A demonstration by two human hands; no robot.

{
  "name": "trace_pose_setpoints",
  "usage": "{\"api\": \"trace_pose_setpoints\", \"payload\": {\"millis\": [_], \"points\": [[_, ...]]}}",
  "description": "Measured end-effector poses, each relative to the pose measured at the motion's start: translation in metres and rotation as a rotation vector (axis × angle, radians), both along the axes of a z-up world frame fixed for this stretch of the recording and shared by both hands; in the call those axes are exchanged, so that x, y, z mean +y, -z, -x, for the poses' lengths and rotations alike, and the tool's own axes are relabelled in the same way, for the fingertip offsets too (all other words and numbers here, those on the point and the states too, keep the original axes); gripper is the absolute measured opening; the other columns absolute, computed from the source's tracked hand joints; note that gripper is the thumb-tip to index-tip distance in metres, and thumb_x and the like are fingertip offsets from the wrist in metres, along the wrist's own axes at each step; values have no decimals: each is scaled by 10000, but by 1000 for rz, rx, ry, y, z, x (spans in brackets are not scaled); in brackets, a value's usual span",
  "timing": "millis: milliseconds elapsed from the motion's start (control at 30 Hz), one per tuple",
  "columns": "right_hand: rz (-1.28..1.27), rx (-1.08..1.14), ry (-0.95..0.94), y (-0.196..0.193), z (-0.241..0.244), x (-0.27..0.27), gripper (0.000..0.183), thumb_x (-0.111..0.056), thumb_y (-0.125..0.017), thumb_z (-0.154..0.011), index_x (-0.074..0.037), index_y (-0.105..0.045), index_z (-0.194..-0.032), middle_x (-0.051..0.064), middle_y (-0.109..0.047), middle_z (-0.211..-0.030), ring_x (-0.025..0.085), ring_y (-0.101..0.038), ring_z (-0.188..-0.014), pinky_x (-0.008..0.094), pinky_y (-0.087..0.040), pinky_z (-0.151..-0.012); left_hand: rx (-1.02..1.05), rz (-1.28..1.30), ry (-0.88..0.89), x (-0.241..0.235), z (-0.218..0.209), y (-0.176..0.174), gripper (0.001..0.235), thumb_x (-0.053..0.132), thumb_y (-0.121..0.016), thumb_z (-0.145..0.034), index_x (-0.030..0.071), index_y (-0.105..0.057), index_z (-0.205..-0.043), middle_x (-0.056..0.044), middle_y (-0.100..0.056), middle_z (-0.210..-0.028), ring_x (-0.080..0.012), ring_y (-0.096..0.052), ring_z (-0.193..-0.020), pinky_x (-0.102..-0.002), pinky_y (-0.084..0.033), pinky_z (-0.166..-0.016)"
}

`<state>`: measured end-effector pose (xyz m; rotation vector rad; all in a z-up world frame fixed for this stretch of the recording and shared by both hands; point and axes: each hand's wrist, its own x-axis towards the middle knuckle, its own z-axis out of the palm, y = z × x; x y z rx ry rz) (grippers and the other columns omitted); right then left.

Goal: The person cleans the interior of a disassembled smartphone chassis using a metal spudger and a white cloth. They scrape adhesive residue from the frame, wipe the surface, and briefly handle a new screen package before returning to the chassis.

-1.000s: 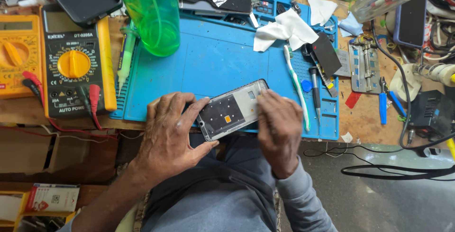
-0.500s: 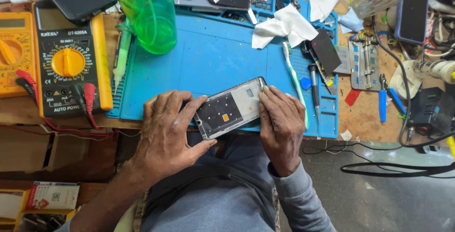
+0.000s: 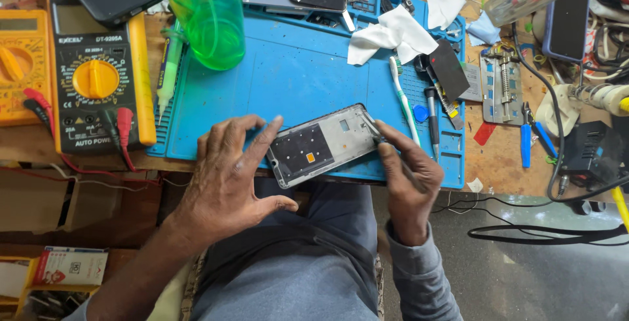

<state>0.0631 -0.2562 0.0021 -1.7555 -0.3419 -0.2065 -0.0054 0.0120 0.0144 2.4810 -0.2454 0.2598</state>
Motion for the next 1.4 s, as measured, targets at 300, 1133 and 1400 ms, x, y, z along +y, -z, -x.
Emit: {"api": "trace_pose_setpoints", "payload": {"millis": [300,1133,1400], "points": [[120,81,75,-14,-3,-22,270,35,-680,-974,29,-692,-1243,194,-726,-1257,217,-747,-1105,302,-612,-974,59,-33,38,-9,-7,-1,992,543,-903,-635,54,-536,-1417,-134,-515,-1294,-312,-454,-1234,-500,-369,-1021],[483,-264,64,-14,6,-17,242,55,-761,-912,-1,-749,-1147,170,-759,-1164,245,-761,-1084,315,-617,-943,-154,-82,161,-28,-27,-3,748,559,-776,-736,126,-686,-1339,-187,-509,-1380,-354,-460,-1266,-506,-422,-1012],[510,-247,47,-16,-1,-7,223,42,-751,-928,-18,-755,-1143,164,-768,-1151,237,-771,-1064,307,-626,-919,-70,-24,202,-25,-32,4,516,402,-792,-819,121,-714,-1243,-177,-504,-1370,-343,-453,-1267,-497,-401,-1041]]}}
